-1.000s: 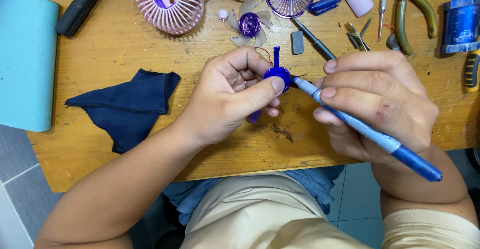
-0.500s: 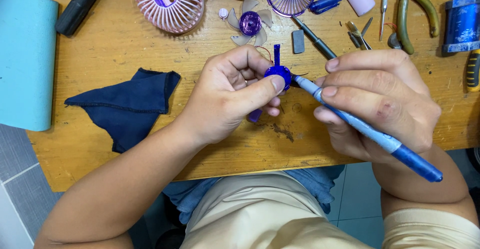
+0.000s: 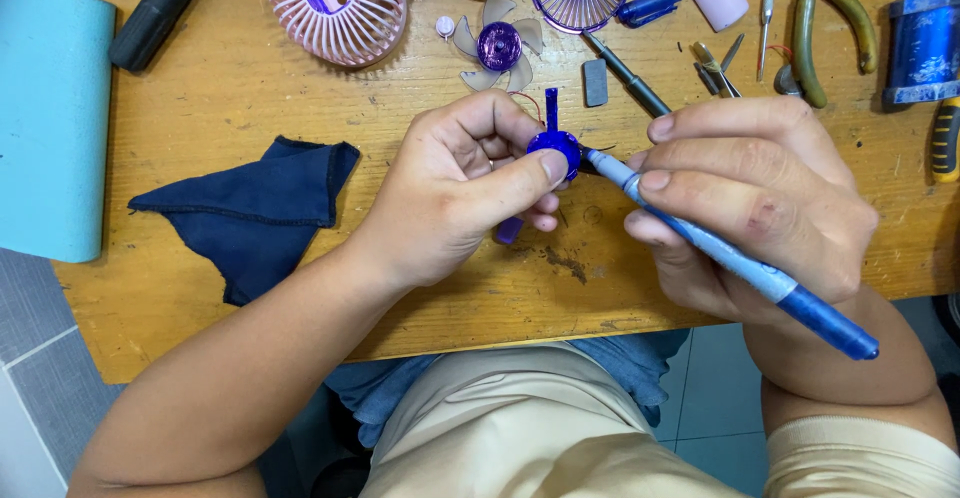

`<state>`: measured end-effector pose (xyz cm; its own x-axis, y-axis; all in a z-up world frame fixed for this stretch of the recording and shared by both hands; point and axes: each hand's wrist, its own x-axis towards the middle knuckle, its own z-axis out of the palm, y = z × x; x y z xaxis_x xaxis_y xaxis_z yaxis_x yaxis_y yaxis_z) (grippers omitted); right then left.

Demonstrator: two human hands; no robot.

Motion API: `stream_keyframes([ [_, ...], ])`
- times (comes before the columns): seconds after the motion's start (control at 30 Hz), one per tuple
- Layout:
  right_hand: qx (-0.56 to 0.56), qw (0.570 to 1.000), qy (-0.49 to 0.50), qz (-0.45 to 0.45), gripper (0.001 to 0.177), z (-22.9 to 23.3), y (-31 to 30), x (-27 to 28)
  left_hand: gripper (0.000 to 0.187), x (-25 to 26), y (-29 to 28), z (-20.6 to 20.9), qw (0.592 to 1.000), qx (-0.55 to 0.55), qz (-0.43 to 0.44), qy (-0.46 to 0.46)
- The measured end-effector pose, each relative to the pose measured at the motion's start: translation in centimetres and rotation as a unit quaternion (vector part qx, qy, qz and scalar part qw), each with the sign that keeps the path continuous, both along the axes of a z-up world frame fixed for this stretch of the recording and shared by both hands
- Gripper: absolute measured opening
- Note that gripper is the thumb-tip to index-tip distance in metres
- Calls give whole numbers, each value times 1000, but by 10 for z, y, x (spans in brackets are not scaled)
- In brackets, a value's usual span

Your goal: The person colors a small purple plastic fan blade with a blue marker, holding the piece in their left hand and applying color with their right. They rotate the blade to color different sections and later use a brush to apply a substance to the colored surface.

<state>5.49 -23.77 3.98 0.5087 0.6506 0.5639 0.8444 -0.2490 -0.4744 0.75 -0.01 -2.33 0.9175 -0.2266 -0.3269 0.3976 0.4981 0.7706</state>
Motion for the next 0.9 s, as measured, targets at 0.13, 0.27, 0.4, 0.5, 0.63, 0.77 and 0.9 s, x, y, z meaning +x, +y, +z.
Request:
stream_keyframes([
  [0.13, 9, 1000, -1, -6, 22, -2, -1, 0, 18, 1, 2, 2, 1000, 16, -15, 12],
  [0.27, 3, 1000, 20, -5, 21, 0, -3, -1, 18, 1, 2, 1, 1000, 21, -5, -9],
  [0.4, 29, 997, 57, -45, 18, 1, -10, -8, 12, -1, 0, 9, 969, 195, 47, -146],
  [0.5, 104, 992, 51, -60, 17, -22, -10, -3, 14, 2, 7, 26, 870, 347, 71, -344],
  [0.63, 132, 986, 86, -61, 19, -26, -6, 3, 16, 4, 11, 23, 797, 406, 86, -439],
  [0.77, 95, 972, 211, -37, 46, -26, -3, -1, 21, 6, 16, 17, 692, 505, 78, -510],
  [0.9, 65, 967, 231, -80, 23, -30, 0, -3, 19, 8, 18, 19, 652, 525, 67, -543],
])
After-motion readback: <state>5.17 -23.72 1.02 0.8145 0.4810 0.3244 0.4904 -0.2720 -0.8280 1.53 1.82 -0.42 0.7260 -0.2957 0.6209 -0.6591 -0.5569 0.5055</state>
